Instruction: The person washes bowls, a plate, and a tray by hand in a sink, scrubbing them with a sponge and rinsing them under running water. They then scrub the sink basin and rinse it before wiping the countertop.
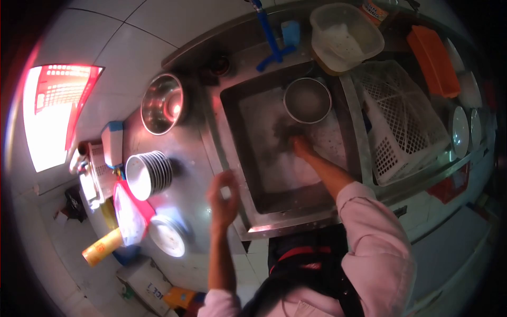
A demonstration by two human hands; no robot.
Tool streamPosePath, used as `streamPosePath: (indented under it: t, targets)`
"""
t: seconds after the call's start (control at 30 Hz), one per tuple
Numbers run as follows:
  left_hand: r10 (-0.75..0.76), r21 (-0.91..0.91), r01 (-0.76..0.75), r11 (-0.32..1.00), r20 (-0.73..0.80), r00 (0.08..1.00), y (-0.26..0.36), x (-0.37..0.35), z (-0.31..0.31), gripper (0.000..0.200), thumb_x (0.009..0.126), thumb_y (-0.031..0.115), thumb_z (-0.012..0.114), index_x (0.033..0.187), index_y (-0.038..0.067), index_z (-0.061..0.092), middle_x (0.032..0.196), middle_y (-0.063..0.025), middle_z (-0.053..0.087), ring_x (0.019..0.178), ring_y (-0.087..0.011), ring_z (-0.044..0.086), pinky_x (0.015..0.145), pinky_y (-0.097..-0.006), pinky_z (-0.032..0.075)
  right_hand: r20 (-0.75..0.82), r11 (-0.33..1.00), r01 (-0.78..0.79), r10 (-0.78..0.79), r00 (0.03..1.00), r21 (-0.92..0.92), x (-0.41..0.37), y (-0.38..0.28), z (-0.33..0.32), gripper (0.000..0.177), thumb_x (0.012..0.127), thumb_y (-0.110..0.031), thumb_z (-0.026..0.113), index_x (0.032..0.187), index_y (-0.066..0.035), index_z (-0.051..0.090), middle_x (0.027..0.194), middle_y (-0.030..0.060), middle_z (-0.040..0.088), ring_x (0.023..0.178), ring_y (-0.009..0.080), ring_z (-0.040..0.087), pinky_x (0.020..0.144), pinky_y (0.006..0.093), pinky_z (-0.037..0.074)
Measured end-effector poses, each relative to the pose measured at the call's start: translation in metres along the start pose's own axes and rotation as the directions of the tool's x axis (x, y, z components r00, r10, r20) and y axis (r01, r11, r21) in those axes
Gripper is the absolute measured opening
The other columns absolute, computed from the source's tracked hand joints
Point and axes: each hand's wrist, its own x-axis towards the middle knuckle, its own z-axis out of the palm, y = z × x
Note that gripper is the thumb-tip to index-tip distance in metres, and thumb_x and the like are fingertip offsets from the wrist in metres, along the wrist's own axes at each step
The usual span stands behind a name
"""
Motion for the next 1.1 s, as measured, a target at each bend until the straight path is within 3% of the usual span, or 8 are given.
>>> streamPosePath:
  t: [0.2, 0.43, 0.5, 0.73, 0.8, 0.9, 1.03, 1.1]
  targets:
    - [-0.296, 0.222, 0.208, 0.953, 0.521, 0.8, -0.165, 0.012, 0.227, 0.059, 0.082, 0.03, 0.069, 0.131, 0.005, 0.05, 0.128, -0.0214, 0.056, 0.119, -0.0342, 0.054, 0.1, -0.0425, 0.042, -0.08, 0.891, -0.077, 0.125, 0.989, 0.447, 0.005, -0.008, -0.074, 0.025, 0.086, -0.024, 0.066, 0.104, -0.008, 0.06, 0.093, 0.0151, 0.066, 0.085, 0.0319, 0.065, 0.077, 0.0386, 0.05]
    - [-0.247, 0.217, 0.157, 0.963, 0.489, 0.837, -0.184, -0.008, 0.349, 0.092, 0.067, 0.045, 0.079, 0.141, 0.006, 0.039, 0.137, -0.0226, 0.047, 0.126, -0.0382, 0.046, 0.105, -0.0419, 0.039, -0.27, 0.47, 0.047, 0.421, 0.866, 0.882, -0.022, 0.0, -0.119, 0.028, 0.096, -0.026, 0.058, 0.109, -0.001, 0.052, 0.094, 0.0103, 0.064, 0.086, 0.0169, 0.064, 0.081, 0.0304, 0.053]
    - [-0.506, 0.254, 0.442, 0.86, 0.533, 0.679, -0.201, -0.007, 0.355, 0.086, 0.071, 0.04, 0.076, 0.141, 0.007, 0.039, 0.138, -0.0209, 0.047, 0.127, -0.0372, 0.045, 0.105, -0.0423, 0.039, -0.264, 0.291, 0.098, 0.611, 0.746, 0.952, -0.027, 0.0, -0.138, 0.029, 0.098, -0.025, 0.054, 0.112, 0.0, 0.05, 0.095, 0.0102, 0.063, 0.086, 0.0176, 0.063, 0.082, 0.0304, 0.053]
    - [-0.176, -0.008, 0.204, 0.979, 0.471, 0.864, -0.291, -0.037, 0.367, 0.062, 0.081, 0.031, 0.064, 0.135, 0.005, 0.047, 0.136, -0.0208, 0.049, 0.124, -0.0358, 0.049, 0.101, -0.042, 0.041, -0.184, 0.277, 0.007, 0.62, 0.763, 0.961, -0.032, -0.004, -0.158, 0.026, 0.097, -0.024, 0.057, 0.111, -0.003, 0.052, 0.093, 0.0106, 0.063, 0.087, 0.0176, 0.06, 0.075, 0.0307, 0.051]
    - [-0.252, 0.021, 0.33, 0.944, 0.692, 0.677, -0.257, -0.03, 0.347, 0.059, 0.083, 0.03, 0.06, 0.134, 0.004, 0.047, 0.135, -0.0229, 0.05, 0.124, -0.0368, 0.048, 0.101, -0.0421, 0.041, -0.319, 0.782, -0.184, 0.44, 0.839, 0.595, -0.033, -0.002, -0.151, 0.033, 0.09, -0.026, 0.065, 0.114, -0.007, 0.053, 0.09, 0.0117, 0.064, 0.087, 0.0265, 0.063, 0.076, 0.0363, 0.05]
    - [-0.178, 0.096, 0.155, 0.983, 0.696, 0.696, -0.302, -0.054, 0.381, 0.052, 0.084, 0.029, 0.057, 0.13, 0.003, 0.051, 0.132, -0.0228, 0.052, 0.123, -0.0374, 0.049, 0.101, -0.0431, 0.042, 0.133, 0.707, -0.628, 0.623, 0.771, 0.325, -0.037, 0.009, -0.134, 0.035, 0.084, -0.025, 0.069, 0.114, -0.011, 0.057, 0.1, 0.0154, 0.063, 0.098, 0.0352, 0.061, 0.086, 0.042, 0.048]
    - [-0.267, 0.345, 0.086, 0.935, 0.522, 0.81, -0.26, -0.051, 0.358, 0.046, 0.085, 0.027, 0.054, 0.124, 0.003, 0.054, 0.121, -0.0237, 0.058, 0.115, -0.0391, 0.054, 0.097, -0.0456, 0.044, 0.065, 0.791, -0.597, 0.594, 0.802, 0.132, -0.039, 0.02, -0.107, 0.03, 0.082, -0.02, 0.066, 0.11, -0.012, 0.061, 0.117, 0.017, 0.058, 0.11, 0.0382, 0.055, 0.092, 0.0439, 0.046]
    - [-0.379, 0.435, 0.093, 0.896, 0.637, 0.671, -0.207, -0.025, 0.314, 0.044, 0.085, 0.025, 0.052, 0.124, 0.004, 0.054, 0.117, -0.0245, 0.06, 0.112, -0.0394, 0.055, 0.096, -0.0462, 0.044, 0.111, 0.838, -0.544, 0.545, 0.831, -0.045, -0.031, 0.026, -0.104, 0.036, 0.081, -0.017, 0.064, 0.116, -0.013, 0.06, 0.124, 0.0179, 0.052, 0.115, 0.037, 0.052, 0.095, 0.0448, 0.045]
